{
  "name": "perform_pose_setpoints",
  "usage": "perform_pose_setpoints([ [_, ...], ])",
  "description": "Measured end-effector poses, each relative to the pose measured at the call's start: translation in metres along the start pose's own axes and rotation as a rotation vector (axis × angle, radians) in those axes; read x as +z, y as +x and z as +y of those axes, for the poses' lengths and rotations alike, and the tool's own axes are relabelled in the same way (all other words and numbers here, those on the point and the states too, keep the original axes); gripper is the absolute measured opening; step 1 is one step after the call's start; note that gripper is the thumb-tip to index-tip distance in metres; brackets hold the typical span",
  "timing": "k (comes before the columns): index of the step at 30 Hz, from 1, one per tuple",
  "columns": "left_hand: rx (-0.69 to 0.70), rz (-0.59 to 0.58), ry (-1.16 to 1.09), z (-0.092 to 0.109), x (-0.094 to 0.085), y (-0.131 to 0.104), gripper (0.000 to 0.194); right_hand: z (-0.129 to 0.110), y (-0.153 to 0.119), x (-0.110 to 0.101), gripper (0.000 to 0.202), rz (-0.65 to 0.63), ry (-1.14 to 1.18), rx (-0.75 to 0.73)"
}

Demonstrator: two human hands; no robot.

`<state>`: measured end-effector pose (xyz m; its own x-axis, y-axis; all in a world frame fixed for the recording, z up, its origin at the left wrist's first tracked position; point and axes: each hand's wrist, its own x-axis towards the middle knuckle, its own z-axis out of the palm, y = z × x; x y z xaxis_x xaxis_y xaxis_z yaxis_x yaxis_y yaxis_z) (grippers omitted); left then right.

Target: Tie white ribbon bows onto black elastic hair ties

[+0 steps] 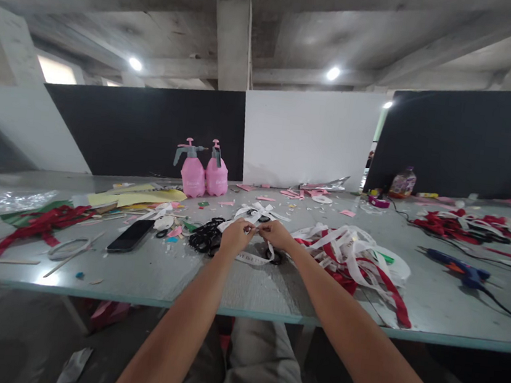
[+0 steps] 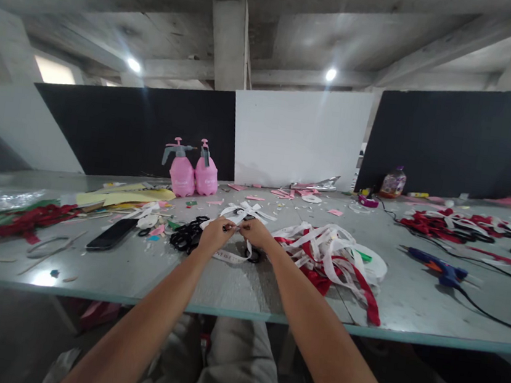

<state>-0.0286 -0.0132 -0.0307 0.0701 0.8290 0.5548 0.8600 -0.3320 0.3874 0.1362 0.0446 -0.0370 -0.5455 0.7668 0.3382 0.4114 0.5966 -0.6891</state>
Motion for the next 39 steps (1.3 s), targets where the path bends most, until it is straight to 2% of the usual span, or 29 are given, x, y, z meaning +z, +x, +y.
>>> perform_pose_setpoints([
  [5, 0.055, -0.082, 0.133, 0.0021, -0.0011, 0.0004, 0.020, 0.0018, 0.0001, 0.0009, 0.024, -0.021, -0.035, 0.024],
  [9, 0.081, -0.096, 0.194, 0.0036, -0.0011, 0.0014, 0.020, -0.0004, -0.0007, -0.0001, 0.024, -0.022, -0.030, 0.050],
  [14, 0.046, -0.103, 0.189, 0.0038, -0.0006, 0.0013, 0.021, -0.0023, -0.0017, -0.0004, 0.025, -0.027, -0.019, 0.047],
  [27, -0.007, -0.035, 0.088, 0.0048, -0.0022, -0.0019, 0.021, -0.0056, -0.0011, -0.0014, 0.026, -0.003, -0.014, 0.028],
  [39, 0.037, -0.108, 0.193, 0.0029, -0.0001, -0.0005, 0.020, -0.0042, -0.0021, -0.0005, 0.028, -0.059, -0.101, 0.056],
])
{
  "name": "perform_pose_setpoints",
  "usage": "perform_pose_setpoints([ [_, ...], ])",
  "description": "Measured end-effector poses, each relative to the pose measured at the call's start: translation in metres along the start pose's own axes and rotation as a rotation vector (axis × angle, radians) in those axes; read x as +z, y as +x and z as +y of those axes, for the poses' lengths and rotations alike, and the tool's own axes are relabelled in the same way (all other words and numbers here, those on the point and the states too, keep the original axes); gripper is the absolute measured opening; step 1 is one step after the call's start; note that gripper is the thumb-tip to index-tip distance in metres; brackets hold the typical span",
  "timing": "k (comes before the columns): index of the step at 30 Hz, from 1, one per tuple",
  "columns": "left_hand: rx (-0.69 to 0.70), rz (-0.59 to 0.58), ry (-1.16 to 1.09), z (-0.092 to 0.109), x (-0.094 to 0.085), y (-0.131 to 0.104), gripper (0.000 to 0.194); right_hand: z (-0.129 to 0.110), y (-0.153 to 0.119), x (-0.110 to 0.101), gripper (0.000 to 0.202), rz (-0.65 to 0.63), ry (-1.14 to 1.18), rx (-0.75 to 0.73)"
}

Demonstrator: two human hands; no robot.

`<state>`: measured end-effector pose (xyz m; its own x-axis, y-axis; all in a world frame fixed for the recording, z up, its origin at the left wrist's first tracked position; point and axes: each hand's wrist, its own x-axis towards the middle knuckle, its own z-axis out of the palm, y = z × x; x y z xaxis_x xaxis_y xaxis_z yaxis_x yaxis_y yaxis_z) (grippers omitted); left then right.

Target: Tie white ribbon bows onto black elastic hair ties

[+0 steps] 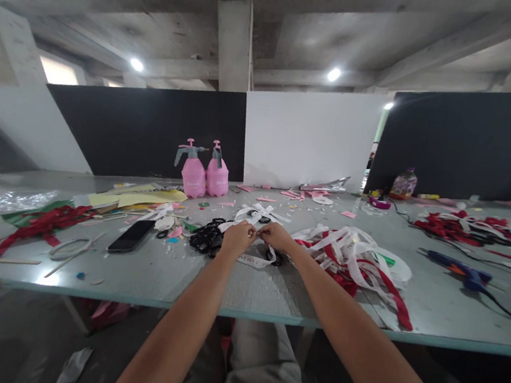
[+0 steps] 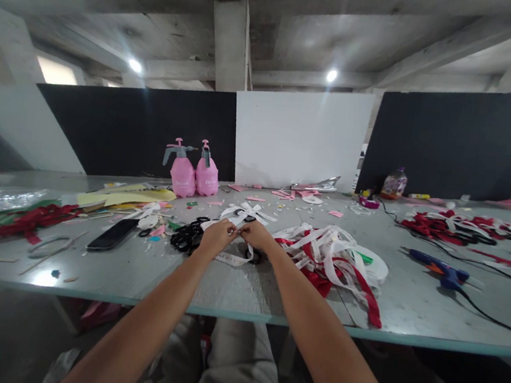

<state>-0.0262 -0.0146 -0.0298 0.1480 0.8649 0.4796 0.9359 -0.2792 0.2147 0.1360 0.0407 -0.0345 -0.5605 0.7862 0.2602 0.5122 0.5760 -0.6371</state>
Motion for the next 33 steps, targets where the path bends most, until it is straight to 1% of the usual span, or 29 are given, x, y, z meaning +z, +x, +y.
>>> perform_pose_setpoints([
  [11, -0.008, -0.033, 0.013, 0.0042, -0.0038, -0.0014, 0.018, 0.0031, 0.0016, 0.0007, 0.028, -0.009, -0.018, -0.011],
  [21, -0.019, -0.045, 0.014, 0.0039, -0.0018, -0.0010, 0.018, 0.0010, 0.0012, 0.0011, 0.027, -0.010, -0.057, -0.027],
  [25, -0.024, -0.030, 0.015, 0.0030, -0.0005, -0.0005, 0.017, -0.0005, 0.0012, 0.0018, 0.028, -0.017, -0.043, -0.027],
  [29, -0.066, -0.009, -0.022, 0.0020, 0.0005, -0.0003, 0.017, -0.0018, 0.0012, 0.0015, 0.028, 0.009, -0.012, -0.021],
  [33, -0.120, -0.004, -0.096, 0.0038, -0.0022, -0.0010, 0.020, -0.0017, 0.0008, -0.0002, 0.027, 0.052, 0.004, -0.034],
])
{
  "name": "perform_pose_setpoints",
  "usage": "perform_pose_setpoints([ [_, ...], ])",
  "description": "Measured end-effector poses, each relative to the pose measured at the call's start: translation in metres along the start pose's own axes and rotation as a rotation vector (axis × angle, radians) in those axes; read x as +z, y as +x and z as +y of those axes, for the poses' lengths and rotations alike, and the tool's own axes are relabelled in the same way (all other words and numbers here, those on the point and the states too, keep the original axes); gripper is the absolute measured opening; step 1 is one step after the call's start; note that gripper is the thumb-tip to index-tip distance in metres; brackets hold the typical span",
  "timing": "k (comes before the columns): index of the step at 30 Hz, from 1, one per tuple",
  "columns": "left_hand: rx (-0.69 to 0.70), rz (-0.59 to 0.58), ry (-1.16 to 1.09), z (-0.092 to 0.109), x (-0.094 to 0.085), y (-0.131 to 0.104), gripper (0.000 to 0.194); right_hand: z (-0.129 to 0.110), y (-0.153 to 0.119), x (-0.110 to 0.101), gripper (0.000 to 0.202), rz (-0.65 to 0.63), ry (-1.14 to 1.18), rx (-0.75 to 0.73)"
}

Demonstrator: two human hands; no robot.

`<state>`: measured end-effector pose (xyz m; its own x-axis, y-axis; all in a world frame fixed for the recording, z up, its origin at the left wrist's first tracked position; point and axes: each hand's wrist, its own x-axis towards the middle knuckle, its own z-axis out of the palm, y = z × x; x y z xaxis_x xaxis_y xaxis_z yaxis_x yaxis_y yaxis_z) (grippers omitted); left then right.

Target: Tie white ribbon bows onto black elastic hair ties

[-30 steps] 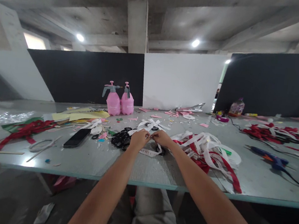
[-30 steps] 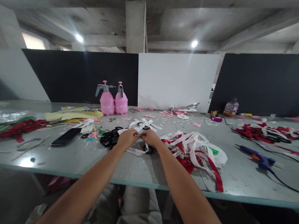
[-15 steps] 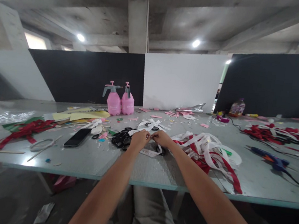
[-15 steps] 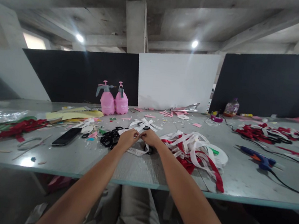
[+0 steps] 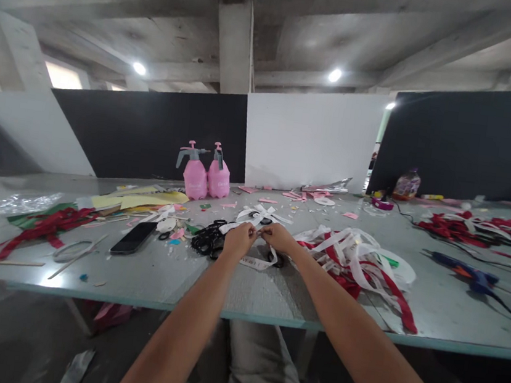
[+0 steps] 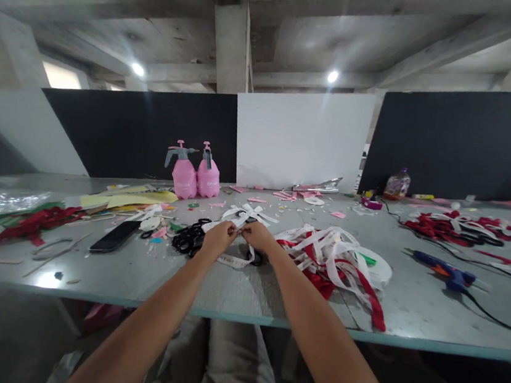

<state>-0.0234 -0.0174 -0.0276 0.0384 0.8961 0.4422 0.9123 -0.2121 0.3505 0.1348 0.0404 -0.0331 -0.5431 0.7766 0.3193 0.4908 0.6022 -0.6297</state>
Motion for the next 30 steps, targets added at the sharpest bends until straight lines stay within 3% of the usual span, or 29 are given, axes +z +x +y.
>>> perform_pose_setpoints([
  [12, 0.037, 0.079, -0.219, -0.006, 0.003, 0.005, 0.027, 0.005, 0.002, 0.003, 0.026, 0.008, 0.039, -0.020],
  [24, -0.006, 0.126, -0.267, -0.014, 0.010, 0.008, 0.020, 0.005, 0.002, 0.002, 0.024, 0.037, 0.124, -0.018],
  [27, -0.012, 0.151, -0.300, -0.012, 0.008, 0.008, 0.032, 0.003, 0.001, -0.001, 0.025, 0.091, 0.120, 0.003],
  [30, -0.058, 0.051, -0.323, -0.011, 0.007, 0.008, 0.055, 0.001, 0.001, -0.003, 0.025, 0.146, 0.116, 0.024],
])
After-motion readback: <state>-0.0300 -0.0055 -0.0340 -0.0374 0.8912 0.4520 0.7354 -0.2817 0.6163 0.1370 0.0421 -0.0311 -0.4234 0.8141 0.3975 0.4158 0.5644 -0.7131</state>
